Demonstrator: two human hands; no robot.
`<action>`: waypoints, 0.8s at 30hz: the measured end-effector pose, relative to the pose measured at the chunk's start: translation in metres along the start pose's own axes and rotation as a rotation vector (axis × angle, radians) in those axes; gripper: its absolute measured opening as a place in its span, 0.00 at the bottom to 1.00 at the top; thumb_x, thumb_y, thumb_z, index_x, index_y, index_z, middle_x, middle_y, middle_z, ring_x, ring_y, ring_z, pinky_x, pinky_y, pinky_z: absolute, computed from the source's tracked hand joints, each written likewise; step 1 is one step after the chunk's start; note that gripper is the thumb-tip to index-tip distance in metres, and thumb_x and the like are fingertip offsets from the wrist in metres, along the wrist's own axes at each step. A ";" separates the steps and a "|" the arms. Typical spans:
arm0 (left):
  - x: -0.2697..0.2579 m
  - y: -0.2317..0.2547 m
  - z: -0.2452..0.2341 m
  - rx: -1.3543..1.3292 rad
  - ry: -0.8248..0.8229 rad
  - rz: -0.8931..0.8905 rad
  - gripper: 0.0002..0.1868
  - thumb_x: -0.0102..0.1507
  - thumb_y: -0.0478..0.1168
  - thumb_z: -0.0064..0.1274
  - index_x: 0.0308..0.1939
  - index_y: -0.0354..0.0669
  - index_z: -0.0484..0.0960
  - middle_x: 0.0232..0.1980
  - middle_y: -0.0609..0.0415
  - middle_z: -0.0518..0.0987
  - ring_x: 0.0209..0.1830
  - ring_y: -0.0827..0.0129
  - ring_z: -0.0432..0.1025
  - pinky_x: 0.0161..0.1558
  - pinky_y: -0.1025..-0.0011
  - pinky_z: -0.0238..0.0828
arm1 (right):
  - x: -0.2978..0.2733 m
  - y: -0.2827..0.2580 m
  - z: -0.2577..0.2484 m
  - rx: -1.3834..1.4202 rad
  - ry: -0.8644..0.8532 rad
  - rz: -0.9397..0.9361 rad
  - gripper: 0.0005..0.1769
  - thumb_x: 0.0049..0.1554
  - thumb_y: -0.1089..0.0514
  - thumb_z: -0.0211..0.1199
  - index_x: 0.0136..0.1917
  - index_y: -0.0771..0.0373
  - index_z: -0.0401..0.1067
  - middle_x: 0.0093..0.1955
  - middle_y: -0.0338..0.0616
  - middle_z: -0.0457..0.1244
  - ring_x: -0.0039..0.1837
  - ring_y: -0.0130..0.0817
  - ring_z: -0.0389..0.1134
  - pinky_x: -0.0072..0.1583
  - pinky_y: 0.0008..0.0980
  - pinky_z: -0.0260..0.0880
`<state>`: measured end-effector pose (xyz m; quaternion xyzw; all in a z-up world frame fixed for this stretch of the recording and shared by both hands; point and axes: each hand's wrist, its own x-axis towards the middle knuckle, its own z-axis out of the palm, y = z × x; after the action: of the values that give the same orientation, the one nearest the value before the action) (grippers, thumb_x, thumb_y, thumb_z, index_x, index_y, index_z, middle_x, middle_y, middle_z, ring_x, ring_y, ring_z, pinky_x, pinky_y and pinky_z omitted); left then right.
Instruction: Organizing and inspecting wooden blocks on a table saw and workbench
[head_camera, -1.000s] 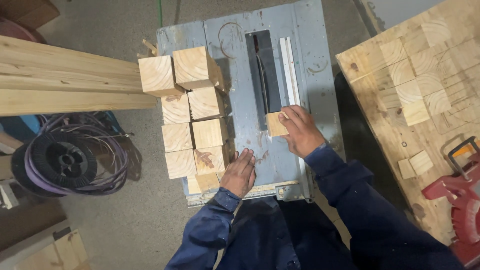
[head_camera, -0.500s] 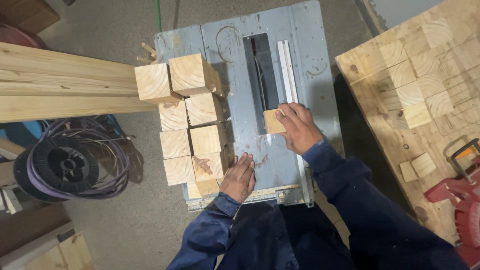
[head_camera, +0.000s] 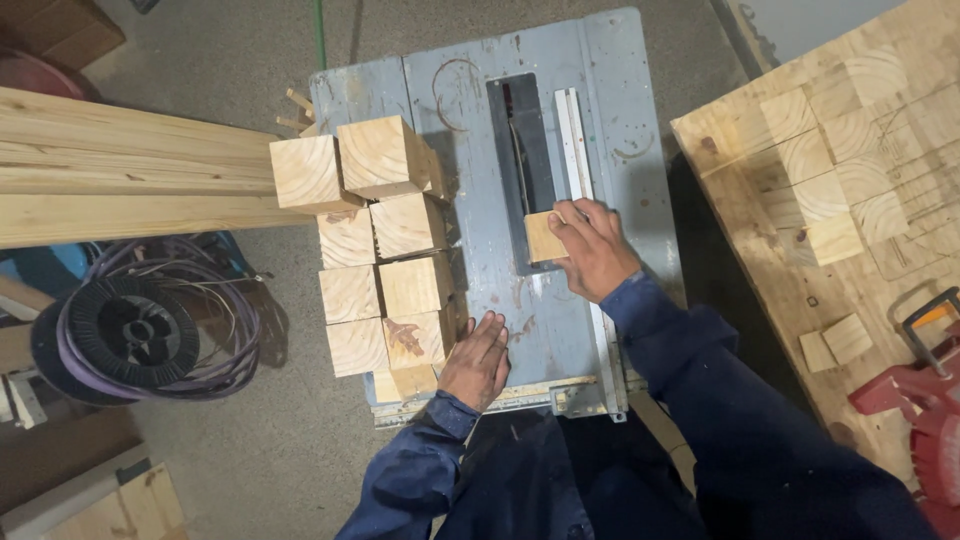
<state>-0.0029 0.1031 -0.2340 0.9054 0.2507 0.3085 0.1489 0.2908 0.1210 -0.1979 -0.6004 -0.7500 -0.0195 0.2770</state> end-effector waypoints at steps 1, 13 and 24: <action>0.000 0.000 0.000 -0.013 0.006 -0.003 0.16 0.63 0.36 0.53 0.53 0.34 0.83 0.61 0.44 0.81 0.64 0.55 0.75 0.69 0.57 0.67 | 0.002 0.000 -0.001 0.012 -0.003 0.010 0.27 0.57 0.51 0.63 0.65 0.69 0.69 0.67 0.56 0.63 0.68 0.59 0.61 0.56 0.48 0.60; -0.002 -0.001 0.000 -0.016 0.000 -0.023 0.16 0.63 0.37 0.53 0.54 0.37 0.83 0.62 0.46 0.81 0.64 0.57 0.75 0.68 0.58 0.68 | 0.018 0.006 -0.002 0.027 -0.015 0.040 0.26 0.53 0.56 0.68 0.63 0.68 0.71 0.67 0.54 0.64 0.67 0.58 0.61 0.56 0.48 0.59; -0.001 -0.001 0.000 -0.011 -0.003 -0.018 0.17 0.63 0.37 0.54 0.54 0.36 0.83 0.62 0.46 0.81 0.64 0.56 0.75 0.67 0.58 0.68 | 0.026 0.019 0.003 0.019 -0.069 0.056 0.30 0.49 0.58 0.72 0.64 0.67 0.70 0.67 0.52 0.64 0.68 0.56 0.60 0.59 0.49 0.59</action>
<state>-0.0039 0.1034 -0.2353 0.9028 0.2569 0.3070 0.1574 0.3037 0.1501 -0.1947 -0.6186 -0.7422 0.0162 0.2571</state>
